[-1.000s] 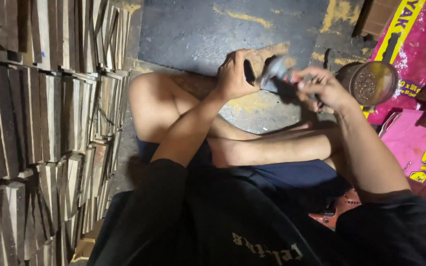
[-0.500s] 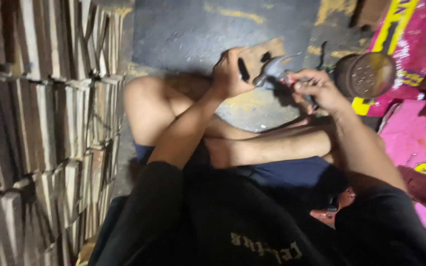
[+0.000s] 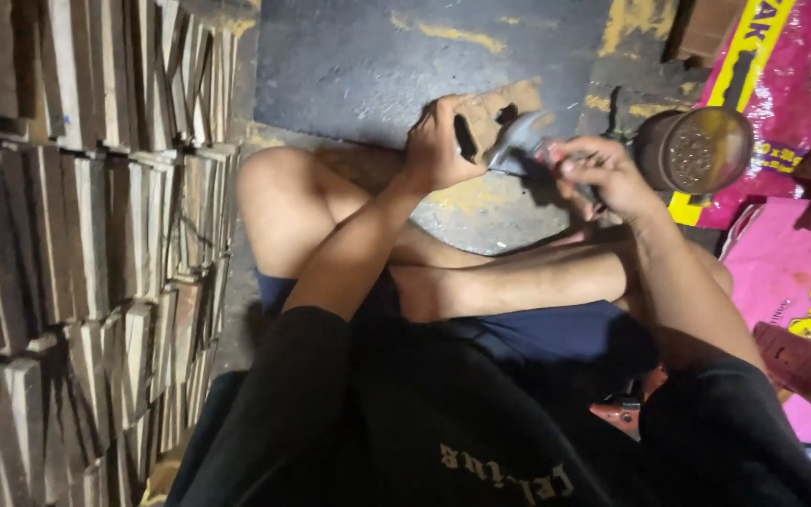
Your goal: Assembling small wooden boxes or birdhouses by nailing wooden panels together.
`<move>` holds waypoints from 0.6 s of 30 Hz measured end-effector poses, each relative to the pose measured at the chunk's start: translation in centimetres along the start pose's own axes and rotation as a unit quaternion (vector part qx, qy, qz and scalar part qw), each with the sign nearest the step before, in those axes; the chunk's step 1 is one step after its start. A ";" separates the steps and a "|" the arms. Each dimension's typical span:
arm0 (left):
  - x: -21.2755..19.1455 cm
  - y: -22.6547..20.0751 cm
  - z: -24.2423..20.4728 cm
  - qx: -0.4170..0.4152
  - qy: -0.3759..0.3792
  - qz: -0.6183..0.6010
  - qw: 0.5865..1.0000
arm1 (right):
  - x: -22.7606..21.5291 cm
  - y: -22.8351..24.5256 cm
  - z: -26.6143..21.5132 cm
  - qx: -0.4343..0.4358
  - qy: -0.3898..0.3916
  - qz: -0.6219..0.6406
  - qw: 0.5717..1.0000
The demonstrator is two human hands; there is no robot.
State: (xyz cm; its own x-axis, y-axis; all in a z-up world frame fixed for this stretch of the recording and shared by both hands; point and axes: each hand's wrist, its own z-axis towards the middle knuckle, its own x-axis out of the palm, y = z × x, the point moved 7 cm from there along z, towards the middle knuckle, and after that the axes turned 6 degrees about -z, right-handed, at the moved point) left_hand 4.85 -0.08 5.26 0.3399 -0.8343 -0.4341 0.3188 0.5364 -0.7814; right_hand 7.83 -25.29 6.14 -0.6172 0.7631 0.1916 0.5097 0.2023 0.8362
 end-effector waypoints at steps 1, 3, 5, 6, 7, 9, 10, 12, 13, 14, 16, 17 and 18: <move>-0.1 0.2 -0.3 0.007 0.000 0.008 1.000 | -0.4 0.3 0.2 -0.028 -0.051 0.029 0.998; -0.3 0.5 -0.7 0.014 0.001 0.018 1.000 | -0.7 0.0 0.5 -0.056 -0.100 0.060 0.992; 0.2 0.4 -0.4 0.011 -0.017 0.022 1.000 | -1.8 -1.6 0.3 -0.005 -0.138 -0.033 0.990; 0.4 0.2 -0.3 0.015 -0.015 0.015 1.000 | -2.2 -1.3 -0.3 -0.006 -0.147 -0.034 0.989; 0.2 0.2 -0.4 0.021 -0.011 0.018 1.000 | -2.4 -1.1 -0.4 -0.012 -0.152 -0.030 0.988; -0.4 0.1 -0.5 0.022 -0.006 0.025 0.999 | -2.4 -0.8 0.0 -0.016 -0.153 -0.024 0.988; -0.8 -0.1 -0.6 0.030 -0.015 0.024 0.999 | -1.9 -0.8 0.6 -0.016 -0.128 -0.047 0.991; -0.6 -0.5 -0.5 0.045 -0.020 0.012 0.999 | -1.9 -0.5 0.3 -0.018 -0.114 -0.071 0.991; -0.3 -0.1 -0.4 0.030 -0.005 0.010 0.999 | -2.1 -0.2 0.2 -0.019 -0.115 -0.050 0.992; 0.0 0.4 -0.5 0.014 0.011 0.008 1.000 | -2.1 0.0 0.1 -0.020 -0.115 -0.029 0.993; -0.8 0.8 -1.0 0.004 0.006 0.009 1.000 | -1.8 0.3 0.7 -0.048 -0.109 0.033 0.992; -0.1 0.6 -0.4 0.010 0.004 -0.010 1.000 | -2.9 1.2 0.3 -0.084 -0.126 0.088 0.985; -0.7 0.1 -0.5 0.012 0.004 -0.011 1.000 | -2.2 1.2 0.3 -0.085 -0.127 0.088 0.984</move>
State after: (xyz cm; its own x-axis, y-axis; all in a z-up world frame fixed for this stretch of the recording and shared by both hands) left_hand 4.16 0.47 5.26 0.3246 -0.8473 -0.4204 0.3473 0.5202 -0.7802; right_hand 10.00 -26.58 6.55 -0.3466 0.9107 0.2248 0.4747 -0.0363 0.8794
